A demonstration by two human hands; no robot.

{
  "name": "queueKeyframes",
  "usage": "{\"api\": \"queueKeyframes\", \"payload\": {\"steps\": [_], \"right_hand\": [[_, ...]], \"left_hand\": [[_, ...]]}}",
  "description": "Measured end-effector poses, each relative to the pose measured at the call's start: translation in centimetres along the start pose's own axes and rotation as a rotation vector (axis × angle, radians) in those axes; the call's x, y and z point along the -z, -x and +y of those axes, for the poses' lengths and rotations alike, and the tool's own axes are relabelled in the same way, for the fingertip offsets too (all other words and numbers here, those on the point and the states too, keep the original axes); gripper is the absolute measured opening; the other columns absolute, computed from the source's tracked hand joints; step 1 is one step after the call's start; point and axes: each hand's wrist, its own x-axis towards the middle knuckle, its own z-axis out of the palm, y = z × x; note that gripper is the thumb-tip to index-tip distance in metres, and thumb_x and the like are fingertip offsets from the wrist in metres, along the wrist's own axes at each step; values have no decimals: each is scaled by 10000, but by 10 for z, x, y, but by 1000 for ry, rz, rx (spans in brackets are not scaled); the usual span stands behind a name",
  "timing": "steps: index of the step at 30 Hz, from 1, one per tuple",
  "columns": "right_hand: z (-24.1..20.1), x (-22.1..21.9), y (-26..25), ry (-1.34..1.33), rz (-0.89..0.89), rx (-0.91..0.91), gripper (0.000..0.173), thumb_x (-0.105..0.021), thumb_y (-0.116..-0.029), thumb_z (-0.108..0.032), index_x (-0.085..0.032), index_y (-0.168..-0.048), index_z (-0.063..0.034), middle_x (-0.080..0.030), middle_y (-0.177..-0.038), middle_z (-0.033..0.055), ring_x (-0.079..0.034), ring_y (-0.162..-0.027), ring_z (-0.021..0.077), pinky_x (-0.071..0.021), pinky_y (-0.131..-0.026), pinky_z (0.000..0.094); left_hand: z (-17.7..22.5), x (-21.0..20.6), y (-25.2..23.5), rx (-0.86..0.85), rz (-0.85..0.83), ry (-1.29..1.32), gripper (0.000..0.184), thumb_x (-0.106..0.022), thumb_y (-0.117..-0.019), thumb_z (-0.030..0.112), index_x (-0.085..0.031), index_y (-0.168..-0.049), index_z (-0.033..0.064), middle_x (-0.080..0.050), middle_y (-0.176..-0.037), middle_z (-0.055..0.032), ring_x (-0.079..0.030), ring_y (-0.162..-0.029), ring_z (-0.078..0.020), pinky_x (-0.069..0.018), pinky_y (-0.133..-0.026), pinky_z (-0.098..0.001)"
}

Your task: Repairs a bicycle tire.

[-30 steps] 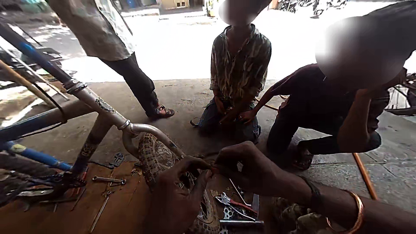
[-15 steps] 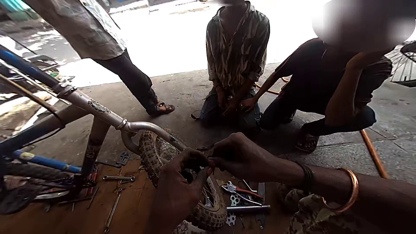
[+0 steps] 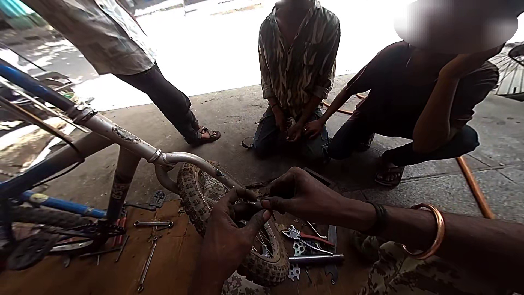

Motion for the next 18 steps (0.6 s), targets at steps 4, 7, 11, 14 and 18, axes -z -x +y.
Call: {"api": "queueKeyframes", "payload": {"steps": [4,7,11,14,18], "right_hand": [[4,-4,0,-158,10,-108,230,-740,-946,-187,-728,-769,-40,-630,-633,65,-544,-533,127,-440,-498,256],[7,-7,0,-177,25,-150,248,-735,-947,-194,-725,-755,-38,-649,-644,71,-583,-562,140,-478,-533,270],[6,-10,0,-145,45,-220,254,-736,-945,-200,-728,-738,-54,-664,-646,60,-594,-556,138,-486,-534,280],[7,-13,1,-54,64,-214,282,-717,-960,-211,-716,-713,-75,-647,-611,37,-576,-519,119,-463,-496,277],[8,-12,0,-17,14,-206,307,-672,-986,-220,-708,-713,-84,-647,-624,24,-573,-537,107,-451,-509,278]], "left_hand": [[-1,-4,1,24,35,24,347,-819,-841,113,-615,-1120,82,-773,-869,-120,-757,-751,-240,-628,-666,-307],[-2,-6,1,48,47,38,356,-814,-838,107,-597,-1119,74,-770,-864,-128,-754,-738,-241,-620,-649,-306],[-5,-9,1,67,65,-5,372,-835,-823,105,-608,-1117,85,-772,-830,-107,-754,-708,-237,-632,-648,-318],[-7,-11,1,64,89,-112,357,-853,-814,150,-649,-1105,117,-784,-860,-43,-761,-732,-199,-649,-651,-313],[-16,-12,1,-45,86,-194,240,-824,-841,193,-777,-1068,131,-788,-943,20,-761,-815,-147,-664,-713,-294]]}}
